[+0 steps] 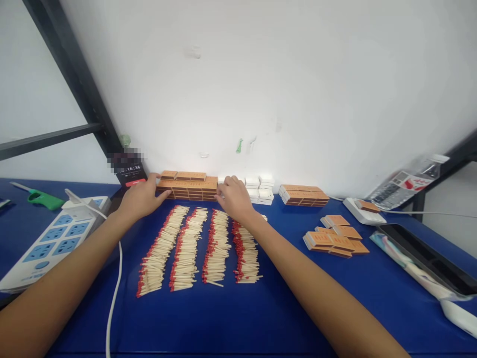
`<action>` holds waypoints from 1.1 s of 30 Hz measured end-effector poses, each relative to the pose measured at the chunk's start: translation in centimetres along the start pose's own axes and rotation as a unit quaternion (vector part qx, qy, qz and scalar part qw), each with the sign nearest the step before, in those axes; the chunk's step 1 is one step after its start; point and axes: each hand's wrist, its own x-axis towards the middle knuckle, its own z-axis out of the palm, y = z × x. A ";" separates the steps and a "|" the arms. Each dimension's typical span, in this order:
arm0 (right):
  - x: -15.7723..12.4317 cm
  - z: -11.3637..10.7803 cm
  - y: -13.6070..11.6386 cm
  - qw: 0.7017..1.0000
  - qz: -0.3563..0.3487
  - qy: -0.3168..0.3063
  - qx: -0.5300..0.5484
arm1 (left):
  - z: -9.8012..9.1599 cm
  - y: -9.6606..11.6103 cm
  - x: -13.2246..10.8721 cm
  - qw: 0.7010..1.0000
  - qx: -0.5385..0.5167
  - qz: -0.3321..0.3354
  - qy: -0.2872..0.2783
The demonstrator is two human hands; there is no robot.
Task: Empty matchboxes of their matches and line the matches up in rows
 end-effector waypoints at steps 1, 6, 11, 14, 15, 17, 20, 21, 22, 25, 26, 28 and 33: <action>0.0 0.0 0.0 1.000 -0.001 0.001 0.001 | 0.0 0.0 0.0 1.000 -0.001 -0.002 0.000; -0.5 -0.4 0.2 1.000 -0.001 0.011 0.004 | 0.1 0.0 0.3 0.998 -0.052 -0.022 0.004; -0.5 -0.9 0.2 0.999 0.014 0.026 0.023 | 0.4 -0.1 1.1 0.990 -0.136 -0.033 0.014; 0.5 -1.0 -0.3 0.999 0.018 0.035 0.030 | 0.6 -0.2 1.6 0.983 -0.181 -0.023 0.024; 1.0 -1.0 -0.6 0.999 0.018 0.031 0.024 | 0.6 -0.2 1.6 0.981 -0.194 -0.014 0.026; 2.2 -0.8 -1.2 1.000 0.021 0.007 -0.002 | 0.7 -0.3 1.8 0.977 -0.213 0.005 0.025; 3.7 -0.3 -2.3 0.998 0.032 -0.040 -0.043 | 0.8 -0.3 1.9 0.971 -0.238 0.021 0.019; 4.1 -0.1 -2.7 0.997 0.034 -0.052 -0.051 | 0.8 -0.3 1.9 0.969 -0.243 0.024 0.019; 4.5 0.0 -3.0 0.996 0.033 -0.060 -0.056 | 0.9 -0.3 1.9 0.968 -0.247 0.027 0.021; 4.9 0.4 -3.7 0.995 0.026 -0.070 -0.061 | 0.9 -0.3 1.8 0.968 -0.247 0.034 0.030; 4.9 0.4 -3.8 0.995 0.025 -0.071 -0.061 | 1.0 -0.3 1.8 0.968 -0.247 0.035 0.031; 4.9 0.5 -3.9 0.995 0.027 -0.076 -0.057 | 1.0 -0.3 1.9 0.968 -0.248 0.036 0.032; 4.8 0.5 -3.7 0.995 0.031 -0.087 -0.046 | 1.1 -0.5 1.8 0.968 -0.248 0.028 0.018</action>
